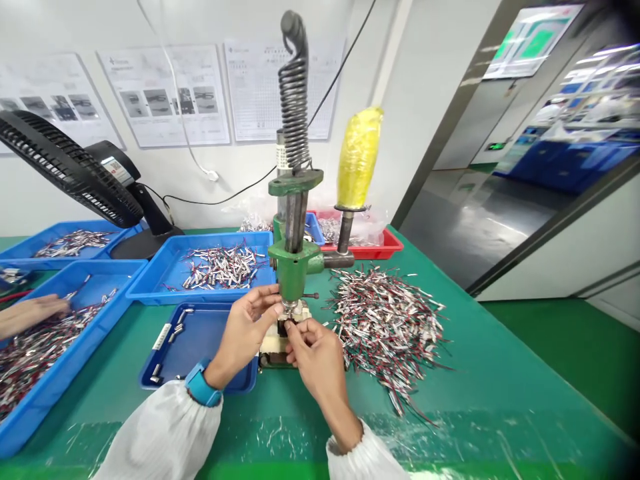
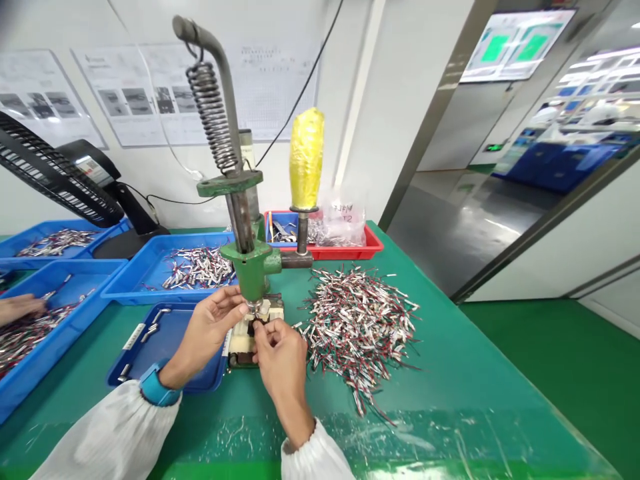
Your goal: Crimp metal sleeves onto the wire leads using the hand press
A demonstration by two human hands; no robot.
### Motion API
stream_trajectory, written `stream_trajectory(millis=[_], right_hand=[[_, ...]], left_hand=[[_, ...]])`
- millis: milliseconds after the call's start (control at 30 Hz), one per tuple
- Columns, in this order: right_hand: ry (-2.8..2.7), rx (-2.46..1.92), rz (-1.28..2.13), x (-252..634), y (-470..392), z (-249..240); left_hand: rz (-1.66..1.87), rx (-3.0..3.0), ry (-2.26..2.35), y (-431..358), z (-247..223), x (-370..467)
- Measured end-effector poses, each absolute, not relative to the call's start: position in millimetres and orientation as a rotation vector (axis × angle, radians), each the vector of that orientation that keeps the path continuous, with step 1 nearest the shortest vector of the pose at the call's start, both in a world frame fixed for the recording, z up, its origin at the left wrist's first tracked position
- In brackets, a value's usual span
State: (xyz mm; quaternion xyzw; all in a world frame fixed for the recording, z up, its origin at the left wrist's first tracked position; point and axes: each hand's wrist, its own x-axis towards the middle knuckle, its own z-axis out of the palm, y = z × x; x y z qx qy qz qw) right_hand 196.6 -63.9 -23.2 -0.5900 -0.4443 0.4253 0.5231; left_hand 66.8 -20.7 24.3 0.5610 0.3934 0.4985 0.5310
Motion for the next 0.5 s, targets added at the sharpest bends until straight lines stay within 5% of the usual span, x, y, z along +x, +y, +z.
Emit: stream_trajectory(millis=[500], right_hand=[[-1.364, -1.492, 0.968, 230.7, -74.0, -6.4]], left_hand=[[1.091, 1.948, 1.081, -24.5, 28.6, 61.8]])
